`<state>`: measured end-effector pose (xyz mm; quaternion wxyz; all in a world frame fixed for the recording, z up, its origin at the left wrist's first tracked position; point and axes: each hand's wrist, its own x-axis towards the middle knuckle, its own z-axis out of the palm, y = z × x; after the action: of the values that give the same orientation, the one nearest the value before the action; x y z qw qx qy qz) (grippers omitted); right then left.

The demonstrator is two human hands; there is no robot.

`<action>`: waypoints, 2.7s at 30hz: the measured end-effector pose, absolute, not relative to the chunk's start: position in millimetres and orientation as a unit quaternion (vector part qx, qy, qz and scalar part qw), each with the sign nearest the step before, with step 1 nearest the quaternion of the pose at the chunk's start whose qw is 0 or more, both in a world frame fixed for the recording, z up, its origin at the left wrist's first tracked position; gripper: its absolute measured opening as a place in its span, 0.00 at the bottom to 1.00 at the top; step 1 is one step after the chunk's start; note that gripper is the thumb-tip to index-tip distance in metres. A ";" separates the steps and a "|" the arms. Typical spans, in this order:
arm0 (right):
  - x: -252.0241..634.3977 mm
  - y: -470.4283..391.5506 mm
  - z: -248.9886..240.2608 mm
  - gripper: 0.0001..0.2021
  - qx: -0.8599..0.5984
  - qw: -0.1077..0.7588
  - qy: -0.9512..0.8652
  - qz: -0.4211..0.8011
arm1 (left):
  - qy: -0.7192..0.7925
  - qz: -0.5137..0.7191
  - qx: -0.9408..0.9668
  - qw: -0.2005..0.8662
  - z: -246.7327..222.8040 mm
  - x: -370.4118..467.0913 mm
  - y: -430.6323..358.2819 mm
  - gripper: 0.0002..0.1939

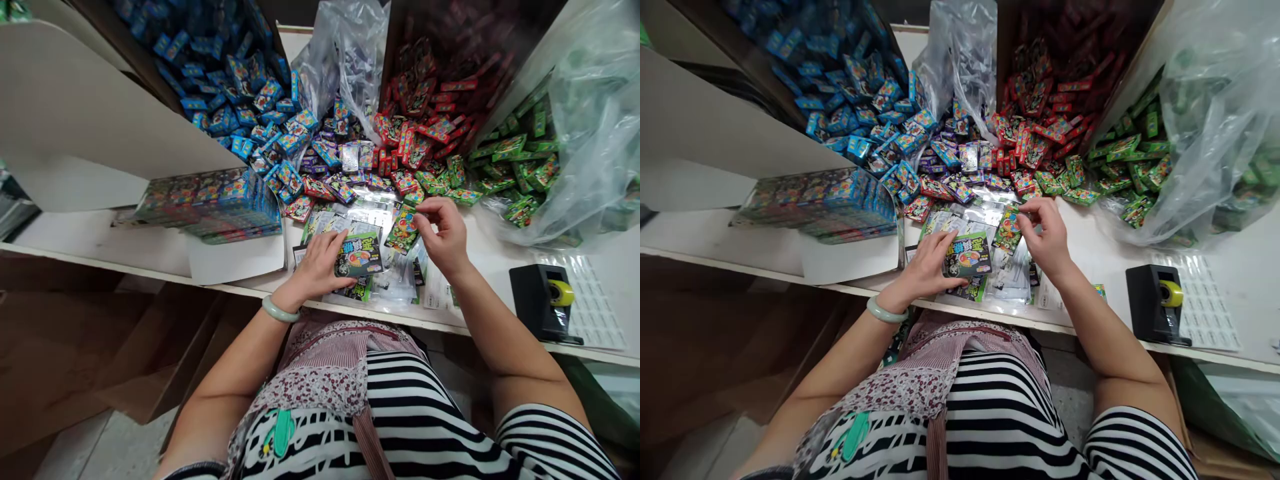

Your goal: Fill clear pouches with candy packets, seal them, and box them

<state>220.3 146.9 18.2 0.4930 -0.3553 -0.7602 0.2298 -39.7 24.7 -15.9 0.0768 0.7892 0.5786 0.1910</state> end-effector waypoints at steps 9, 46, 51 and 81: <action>216.4 131.3 22.7 0.03 -0.348 0.363 -0.842 0.194 | 0.567 0.200 0.799 0.028 -12.9 -33.9 22.9 0.54; 230.2 124.5 10.2 0.19 -0.312 0.074 -0.687 0.652 | 0.546 0.178 0.818 -0.034 -2.9 -44.4 10.5 0.42; 228.0 130.4 0.6 0.11 -0.309 0.055 -0.708 0.632 | 0.526 0.167 0.833 0.025 4.1 -43.8 11.0 0.41; 202.1 103.1 12.7 0.05 -0.389 0.500 -0.744 0.212 | 0.512 0.247 0.820 0.063 -7.3 -35.1 9.5 0.51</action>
<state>202.1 103.1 12.7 0.5005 -0.3889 -0.7437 0.2125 -35.1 9.5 -7.3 0.0630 0.8204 0.5118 0.2471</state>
